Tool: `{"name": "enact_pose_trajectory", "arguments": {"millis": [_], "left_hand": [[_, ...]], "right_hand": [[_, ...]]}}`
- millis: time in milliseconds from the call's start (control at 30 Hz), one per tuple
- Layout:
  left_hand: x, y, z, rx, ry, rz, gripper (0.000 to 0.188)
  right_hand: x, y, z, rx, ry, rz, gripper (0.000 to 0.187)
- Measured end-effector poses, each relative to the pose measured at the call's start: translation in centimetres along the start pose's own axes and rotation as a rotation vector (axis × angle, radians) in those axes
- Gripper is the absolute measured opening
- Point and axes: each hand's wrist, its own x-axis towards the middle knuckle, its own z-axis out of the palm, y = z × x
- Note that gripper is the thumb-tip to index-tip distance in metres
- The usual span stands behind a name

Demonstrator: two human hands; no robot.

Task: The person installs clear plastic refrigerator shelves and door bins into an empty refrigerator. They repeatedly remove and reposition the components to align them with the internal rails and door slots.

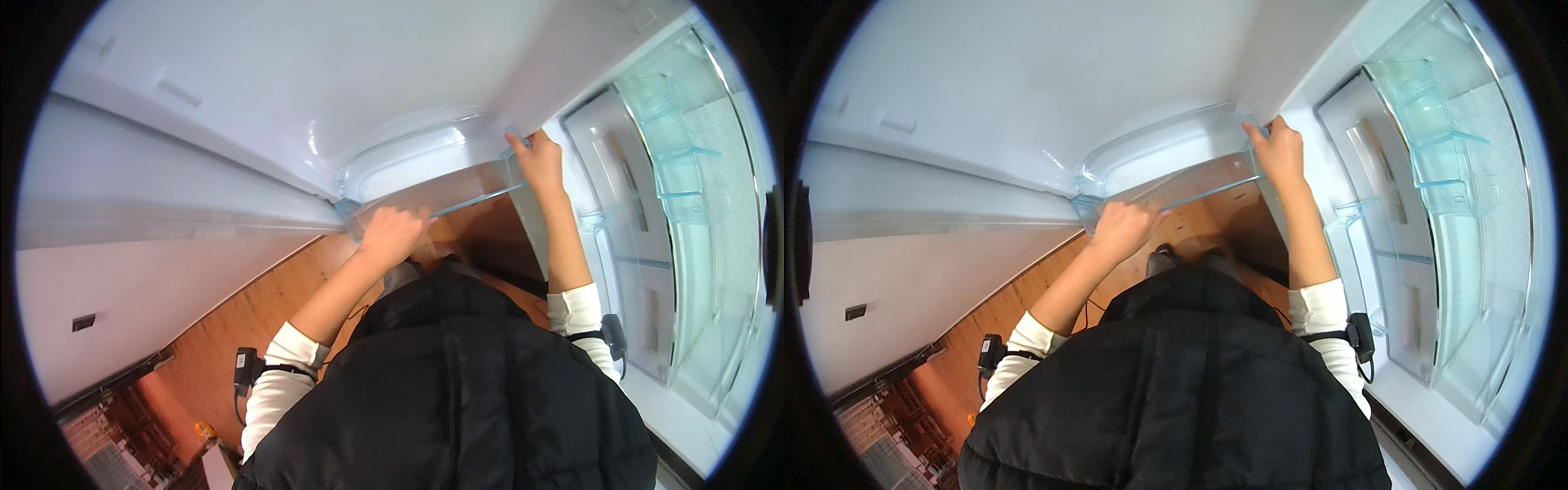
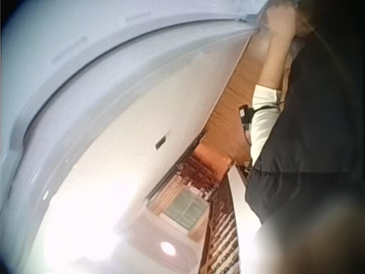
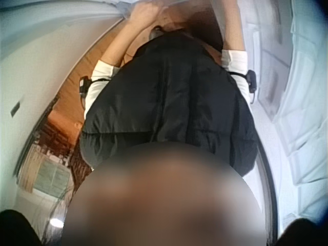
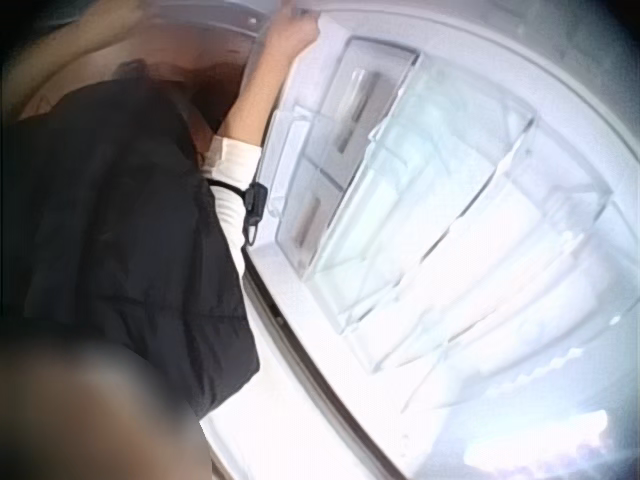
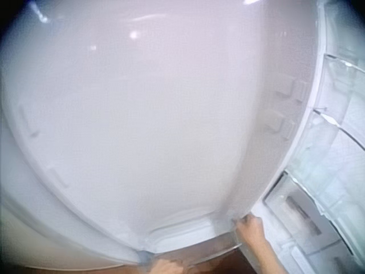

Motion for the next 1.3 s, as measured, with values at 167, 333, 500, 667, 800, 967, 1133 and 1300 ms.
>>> {"name": "enact_pose_trajectory", "arguments": {"millis": [167, 333, 500, 667, 800, 967, 1133, 1300], "left_hand": [[-0.4, 1.0, -2.4, 0.091, 0.099, -0.119, 0.046], [-2.4, 1.2, -3.8, 0.337, 0.034, -0.418, 0.073], [-2.3, 1.6, -3.1, 0.450, -0.123, -0.369, 0.083], [-0.9, 3.7, -5.1, 0.362, -0.246, -0.508, 0.076], [0.2, 3.9, -5.8, -0.023, 0.016, -0.434, 0.054], [-0.1, 7.5, -3.5, -0.429, 0.005, -0.255, 0.024], [0.7, 12.9, -1.8, -0.776, -0.103, -0.035, 0.027], [2.0, 17.2, -0.9, -0.648, -0.193, -0.089, 0.016]], "right_hand": [[0.7, 0.0, -0.2, 0.120, -0.079, 0.225, 0.047], [1.4, 0.6, 0.4, 0.232, -0.119, 0.306, 0.052], [1.1, 1.2, 0.3, 0.080, -0.188, 0.391, 0.063], [-1.2, -0.7, -0.6, 0.286, -0.072, 0.287, 0.051], [-8.9, 1.9, -3.3, 0.561, 0.216, 0.232, 0.040], [-21.9, 11.3, -10.2, 0.736, 0.612, 0.587, 0.037], [-29.9, 19.4, -16.8, 0.683, 1.068, 0.868, 0.014], [-30.3, 23.8, -20.4, 0.565, 0.991, 0.935, 0.046]]}}
